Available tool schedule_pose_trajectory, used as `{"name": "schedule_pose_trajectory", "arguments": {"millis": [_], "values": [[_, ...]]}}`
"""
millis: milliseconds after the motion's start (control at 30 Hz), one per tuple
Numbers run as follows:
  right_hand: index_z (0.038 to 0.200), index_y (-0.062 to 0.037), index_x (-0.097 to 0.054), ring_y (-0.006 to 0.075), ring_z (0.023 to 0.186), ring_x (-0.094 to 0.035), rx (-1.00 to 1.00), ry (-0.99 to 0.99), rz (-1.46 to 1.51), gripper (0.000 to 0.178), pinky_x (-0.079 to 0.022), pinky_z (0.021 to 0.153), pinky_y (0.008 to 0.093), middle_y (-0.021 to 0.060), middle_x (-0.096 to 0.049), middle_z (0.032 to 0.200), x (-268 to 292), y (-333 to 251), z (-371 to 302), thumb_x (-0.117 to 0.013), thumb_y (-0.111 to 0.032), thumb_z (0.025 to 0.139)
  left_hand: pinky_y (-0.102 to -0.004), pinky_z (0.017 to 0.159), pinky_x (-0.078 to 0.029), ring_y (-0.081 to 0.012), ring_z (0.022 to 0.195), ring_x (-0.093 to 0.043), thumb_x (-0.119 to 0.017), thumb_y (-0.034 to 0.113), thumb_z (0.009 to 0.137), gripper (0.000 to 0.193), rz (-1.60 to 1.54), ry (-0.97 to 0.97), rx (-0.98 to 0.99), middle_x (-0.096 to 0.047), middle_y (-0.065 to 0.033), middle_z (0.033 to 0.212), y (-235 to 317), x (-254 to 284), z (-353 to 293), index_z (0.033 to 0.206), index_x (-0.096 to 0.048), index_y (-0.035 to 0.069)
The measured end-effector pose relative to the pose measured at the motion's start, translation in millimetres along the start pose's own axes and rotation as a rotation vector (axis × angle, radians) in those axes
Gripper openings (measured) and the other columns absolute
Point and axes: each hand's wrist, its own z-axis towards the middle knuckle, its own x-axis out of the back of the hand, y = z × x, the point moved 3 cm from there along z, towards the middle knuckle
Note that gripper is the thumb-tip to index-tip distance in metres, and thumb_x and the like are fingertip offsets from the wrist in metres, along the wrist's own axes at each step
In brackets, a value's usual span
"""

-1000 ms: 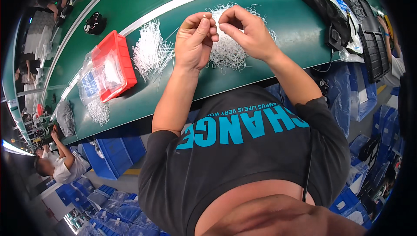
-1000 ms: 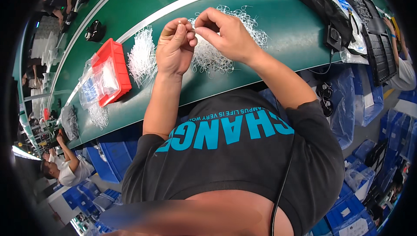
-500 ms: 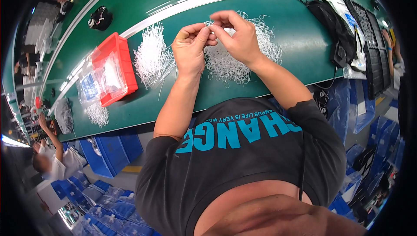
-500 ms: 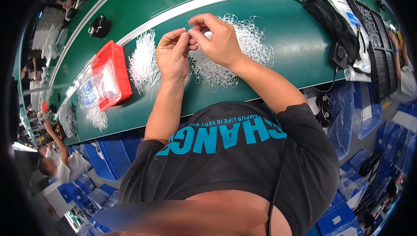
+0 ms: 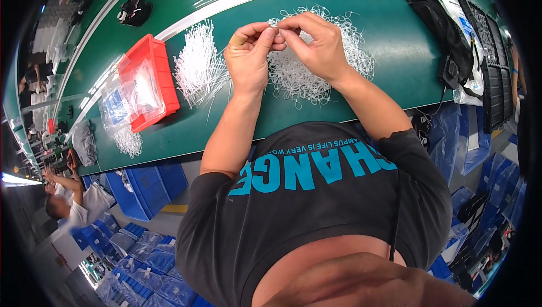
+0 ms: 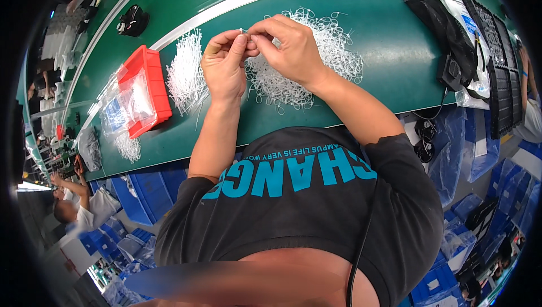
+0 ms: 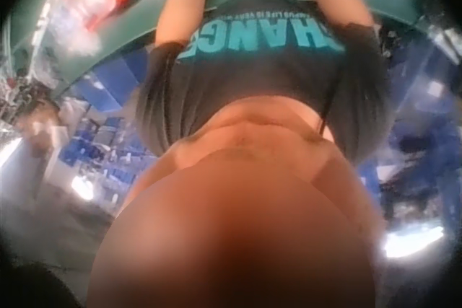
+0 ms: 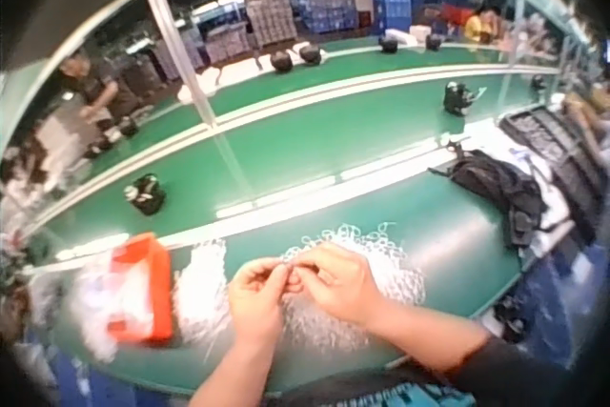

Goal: Assembling electronic components by inserting small white fiber-like pieces into black circular device housings at a factory workstation.

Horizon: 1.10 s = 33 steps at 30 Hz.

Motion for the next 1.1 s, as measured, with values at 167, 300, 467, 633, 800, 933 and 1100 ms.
{"name": "schedule_pose_trajectory", "arguments": {"millis": [167,300,467,633,800,933,1100], "values": [[0.091,-0.0016,-0.069,0.0191,0.074,-0.067,-0.029,-0.031,0.006,0.012,-0.052,0.065,0.0287,0.0088,-0.069,0.084,2.3,-2.9,-1.5,-0.067,0.001,0.080,-0.0283,0.067,-0.060,-0.0166,0.074,-0.068,-0.065,-0.001,0.089,0.010,0.128,-0.015,-0.032,-0.068,-0.0124,0.088,3.0,-5.0,-4.9,0.098,-0.062,-0.004],[0.091,-0.0017,-0.069,0.0188,0.075,-0.067,-0.072,-0.044,0.006,0.011,-0.052,0.066,0.0282,0.0088,-0.069,0.084,1.9,-4.3,-2.5,-0.066,0.000,0.080,-0.0279,0.066,-0.060,-0.0160,0.074,-0.068,-0.065,0.000,0.090,0.010,0.101,0.015,-0.052,-0.068,-0.0121,0.088,0.9,-2.2,-2.3,0.098,-0.062,-0.004],[0.091,-0.0016,-0.069,0.0184,0.075,-0.067,-0.066,-0.068,0.013,0.011,-0.052,0.066,0.0279,0.0085,-0.069,0.084,0.9,-2.7,-3.4,-0.066,0.000,0.080,-0.0276,0.066,-0.060,-0.0158,0.073,-0.068,-0.065,0.000,0.090,0.010,0.073,0.022,-0.051,-0.068,-0.0119,0.087,0.1,0.1,-2.1,0.099,-0.062,-0.004],[0.087,-0.0040,-0.069,0.0194,0.066,-0.065,-0.018,-0.004,0.009,0.009,-0.050,0.057,0.0296,0.0086,-0.066,0.077,0.0,-1.9,-2.6,-0.063,-0.004,0.081,-0.0277,0.066,-0.060,-0.0156,0.074,-0.068,-0.065,0.000,0.089,0.010,0.082,0.032,-0.040,-0.068,-0.0117,0.087,0.6,-1.1,-2.0,0.098,-0.062,-0.004],[0.087,-0.0037,-0.069,0.0200,0.067,-0.066,-0.018,-0.009,0.012,0.009,-0.051,0.059,0.0299,0.0088,-0.067,0.077,0.4,-2.0,-2.3,-0.063,-0.005,0.081,-0.0275,0.066,-0.060,-0.0154,0.073,-0.068,-0.065,0.000,0.090,0.010,0.097,0.024,-0.042,-0.068,-0.0113,0.086,0.2,-1.3,-2.8,0.098,-0.062,-0.004],[0.088,-0.0031,-0.069,0.0204,0.069,-0.066,-0.032,-0.006,0.019,0.009,-0.052,0.061,0.0303,0.0091,-0.067,0.079,1.6,-4.7,-2.1,-0.063,-0.004,0.081,-0.0273,0.066,-0.060,-0.0153,0.073,-0.068,-0.065,0.001,0.090,0.010,0.089,0.034,-0.035,-0.068,-0.0111,0.085,0.7,-2.8,-3.0,0.098,-0.062,-0.004],[0.087,-0.0026,-0.069,0.0201,0.069,-0.066,-0.032,-0.024,0.016,0.008,-0.052,0.061,0.0301,0.0093,-0.067,0.079,1.0,-3.4,-2.5,-0.063,-0.004,0.081,-0.0272,0.065,-0.060,-0.0153,0.073,-0.068,-0.065,0.000,0.090,0.010,0.088,0.032,-0.036,-0.068,-0.0108,0.085,0.0,-1.8,-2.7,0.098,-0.063,-0.004]]}}
